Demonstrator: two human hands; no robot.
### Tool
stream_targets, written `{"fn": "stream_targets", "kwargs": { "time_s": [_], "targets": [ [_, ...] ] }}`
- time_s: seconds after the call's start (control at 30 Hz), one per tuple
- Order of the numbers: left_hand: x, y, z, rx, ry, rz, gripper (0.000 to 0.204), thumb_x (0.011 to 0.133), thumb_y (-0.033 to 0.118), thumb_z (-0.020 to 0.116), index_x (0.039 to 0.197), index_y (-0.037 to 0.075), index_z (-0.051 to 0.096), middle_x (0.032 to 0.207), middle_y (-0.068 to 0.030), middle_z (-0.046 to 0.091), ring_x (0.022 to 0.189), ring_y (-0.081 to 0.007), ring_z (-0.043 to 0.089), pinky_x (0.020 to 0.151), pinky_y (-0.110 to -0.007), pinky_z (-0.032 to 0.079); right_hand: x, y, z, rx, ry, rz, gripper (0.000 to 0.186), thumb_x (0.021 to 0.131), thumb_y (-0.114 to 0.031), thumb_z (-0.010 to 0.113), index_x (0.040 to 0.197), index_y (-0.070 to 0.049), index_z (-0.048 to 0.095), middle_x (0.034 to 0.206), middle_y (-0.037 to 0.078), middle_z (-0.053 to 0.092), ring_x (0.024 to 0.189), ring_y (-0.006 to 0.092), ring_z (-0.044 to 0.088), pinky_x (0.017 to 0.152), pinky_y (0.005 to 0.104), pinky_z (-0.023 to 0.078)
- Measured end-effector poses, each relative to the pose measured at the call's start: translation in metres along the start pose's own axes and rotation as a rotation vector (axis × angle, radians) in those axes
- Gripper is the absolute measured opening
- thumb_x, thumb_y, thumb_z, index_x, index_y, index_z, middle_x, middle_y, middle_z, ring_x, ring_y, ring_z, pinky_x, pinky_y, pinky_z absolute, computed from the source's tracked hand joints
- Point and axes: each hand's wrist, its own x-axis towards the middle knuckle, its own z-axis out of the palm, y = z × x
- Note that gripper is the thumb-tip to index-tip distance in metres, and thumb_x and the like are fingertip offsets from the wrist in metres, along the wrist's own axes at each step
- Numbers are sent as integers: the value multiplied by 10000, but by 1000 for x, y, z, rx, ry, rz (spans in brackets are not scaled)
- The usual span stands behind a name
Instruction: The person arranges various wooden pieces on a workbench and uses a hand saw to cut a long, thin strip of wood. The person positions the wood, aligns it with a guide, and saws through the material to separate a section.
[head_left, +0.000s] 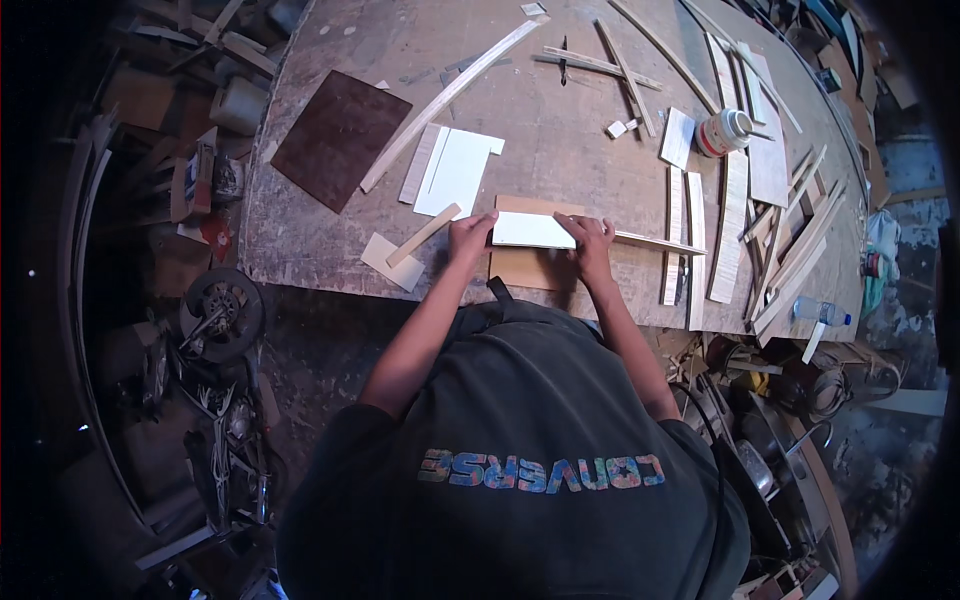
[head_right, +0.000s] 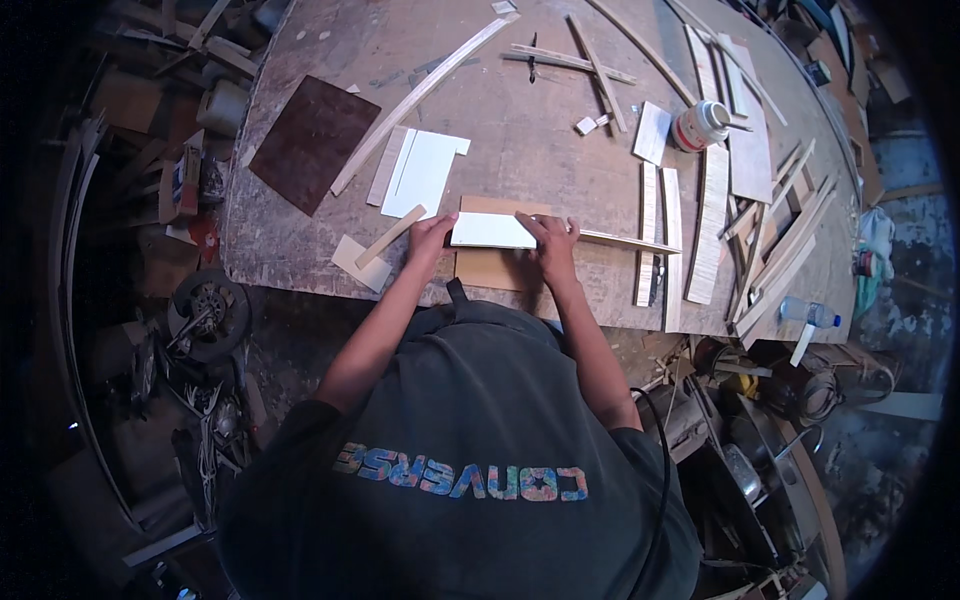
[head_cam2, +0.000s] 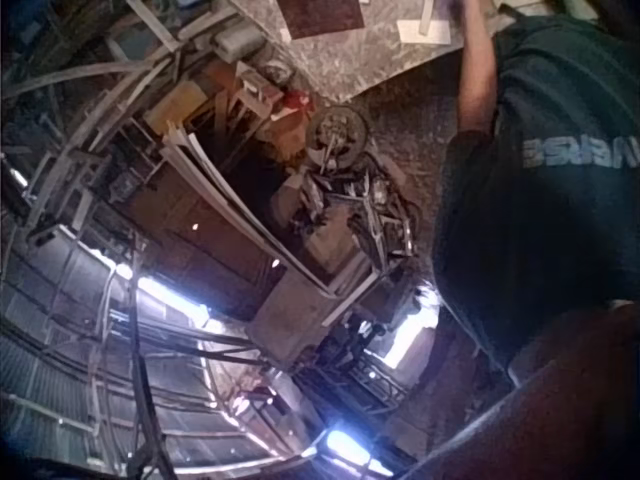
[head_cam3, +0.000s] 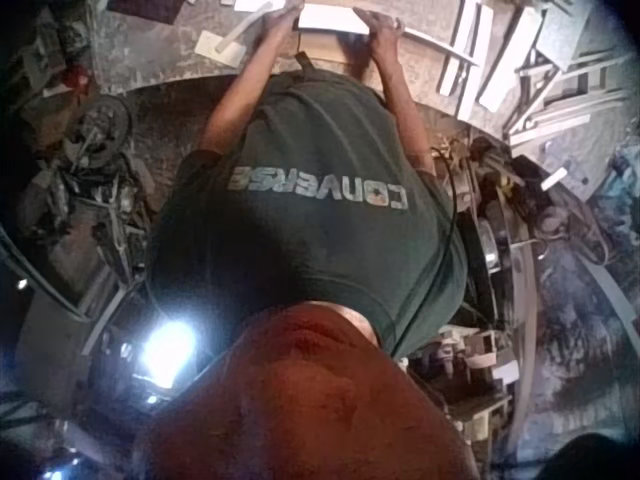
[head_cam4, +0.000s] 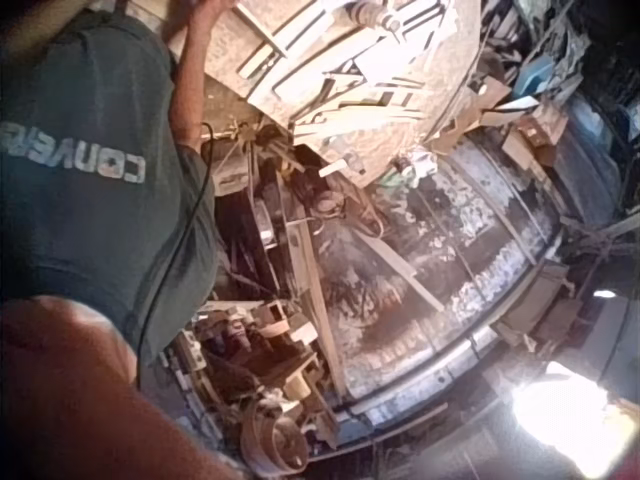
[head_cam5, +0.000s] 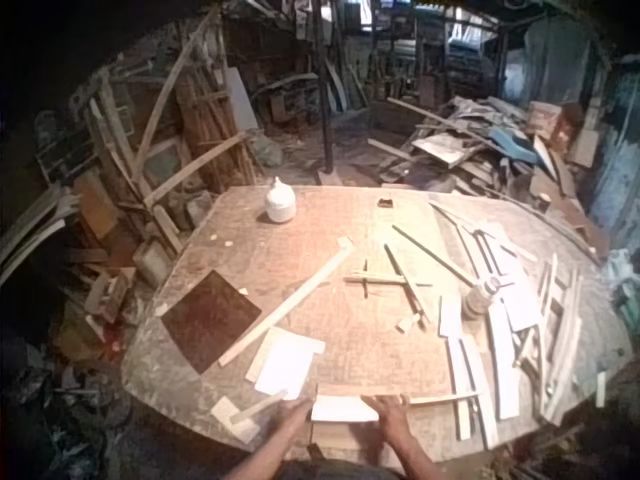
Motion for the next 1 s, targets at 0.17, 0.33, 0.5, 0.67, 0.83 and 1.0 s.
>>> {"fn": "stream_targets", "kwargs": {
  "time_s": [0.17, 0.33, 0.5, 0.67, 0.83, 1.0],
  "targets": [
    [2, -2, 0, 15, -20, 12, 360, 924, 352, 715, 1088, 34, 746, 946, -56, 726, 845, -158, 698, 668, -351, 609, 0, 5, 3, 17, 0, -7, 650, 733, -152, 695, 1370, -246, 611, 1162, 72, 638, 1142, 258, 586, 1123, 580, 215],
    [-3, 0, 6, 19, 7, 4, 380, 930, 350, 707, 1114, 19, 739, 962, -59, 721, 866, -159, 691, 667, -365, 613, 0, 8, 4, 42, 32, -24, 605, 767, -240, 669, 1369, -232, 610, 1171, 73, 638, 1155, 258, 586, 1124, 581, 215],
    [-3, -2, 7, 63, 20, 114, 349, 924, 312, 713, 1091, 7, 751, 905, -51, 724, 792, -149, 688, 633, -337, 611, 0, 9, 4, 32, 59, -43, 593, 775, -271, 653, 1365, -222, 614, 1170, 72, 636, 1157, 260, 585, 1126, 575, 217],
    [2, -6, 7, 70, 45, 117, 306, 901, 277, 731, 1038, 6, 764, 892, -60, 730, 766, -151, 698, 593, -323, 606, -3, 8, 5, 22, 60, -27, 582, 773, -282, 654, 1351, -218, 627, 1148, 74, 638, 1146, 261, 589, 1116, 569, 237],
    [-1, 2, 6, 73, 14, 40, 304, 907, 290, 724, 1058, 27, 737, 932, -61, 714, 833, -175, 699, 689, -379, 613, -6, 7, 6, 45, 94, -42, 574, 773, -290, 655, 1341, -211, 638, 1133, 80, 642, 1127, 265, 597, 1109, 566, 244],
    [-5, 13, 9, 62, 20, -39, 300, 889, 308, 739, 1036, 46, 725, 936, -62, 707, 865, -179, 690, 731, -426, 600, -6, 6, 5, 54, 88, -35, 583, 764, -278, 671, 1343, -214, 638, 1146, 82, 645, 1130, 266, 597, 1111, 561, 242]
  ]
}}
